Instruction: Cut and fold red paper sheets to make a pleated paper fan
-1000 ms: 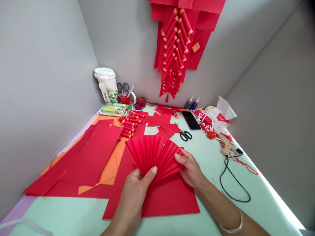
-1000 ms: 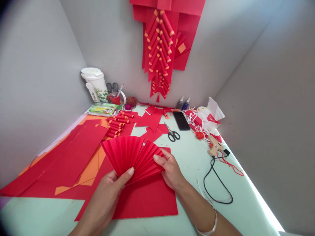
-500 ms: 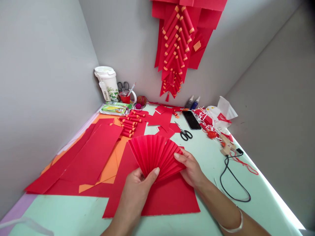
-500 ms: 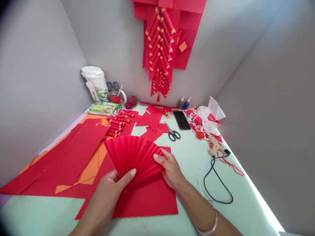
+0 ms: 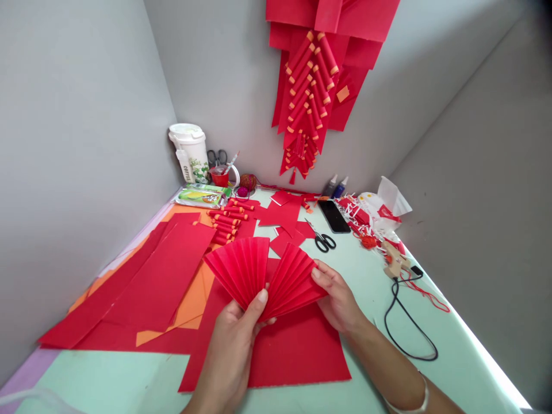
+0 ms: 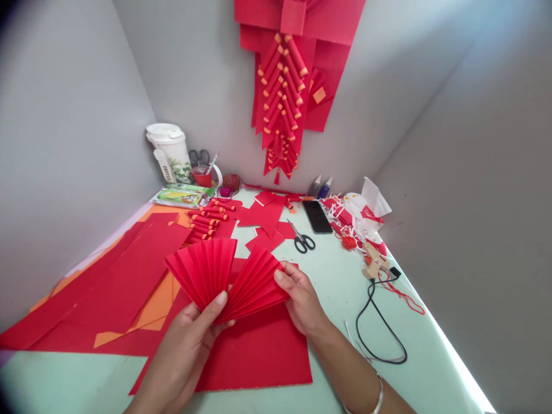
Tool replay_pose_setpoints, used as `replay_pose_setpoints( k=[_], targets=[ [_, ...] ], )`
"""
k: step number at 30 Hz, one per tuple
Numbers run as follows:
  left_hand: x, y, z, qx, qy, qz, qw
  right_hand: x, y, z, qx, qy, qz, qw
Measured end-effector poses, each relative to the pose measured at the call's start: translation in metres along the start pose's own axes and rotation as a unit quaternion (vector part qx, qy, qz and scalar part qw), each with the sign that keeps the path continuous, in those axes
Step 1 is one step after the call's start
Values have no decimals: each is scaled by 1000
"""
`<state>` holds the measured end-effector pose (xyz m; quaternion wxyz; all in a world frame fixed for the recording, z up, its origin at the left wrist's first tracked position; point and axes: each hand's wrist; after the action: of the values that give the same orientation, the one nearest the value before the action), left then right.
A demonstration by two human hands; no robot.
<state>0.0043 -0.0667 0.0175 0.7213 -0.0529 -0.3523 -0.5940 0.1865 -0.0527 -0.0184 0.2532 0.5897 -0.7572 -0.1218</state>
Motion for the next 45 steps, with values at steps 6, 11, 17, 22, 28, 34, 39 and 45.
replay_pose_setpoints(
  k=[6,11,17,22,28,34,39,45],
  targets=[
    [-4,-1,0,62,2,38,997,0,3,-16,89,-26,43,995],
    [-3,-4,-2,83,-20,57,995,-35,-5,-45,390,-130,108,905],
    [1,-1,-2,57,-40,44,997,-109,-5,-52,559,-142,141,805],
    [-3,-5,-11,31,-44,9,999,-135,0,-43,641,-117,128,747],
    [-1,-6,-15,20,-56,-8,998,-140,2,-39,667,-76,99,735],
    [1,-6,-13,39,-46,11,998,-115,-4,-58,603,-74,98,788],
    [5,-5,-7,48,-25,26,998,-58,-19,-79,512,-56,34,857],
    [12,-3,-6,12,-14,-2,1000,-13,-28,-67,387,33,-18,921]
  ],
)
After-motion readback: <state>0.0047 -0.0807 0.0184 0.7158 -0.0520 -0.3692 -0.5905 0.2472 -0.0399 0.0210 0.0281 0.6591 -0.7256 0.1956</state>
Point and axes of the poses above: each hand's wrist, its own x-axis away from the middle knuckle, its own y-axis out of the palm, z = x × y, and after that the axes turned 15 degrees about z, right-handed
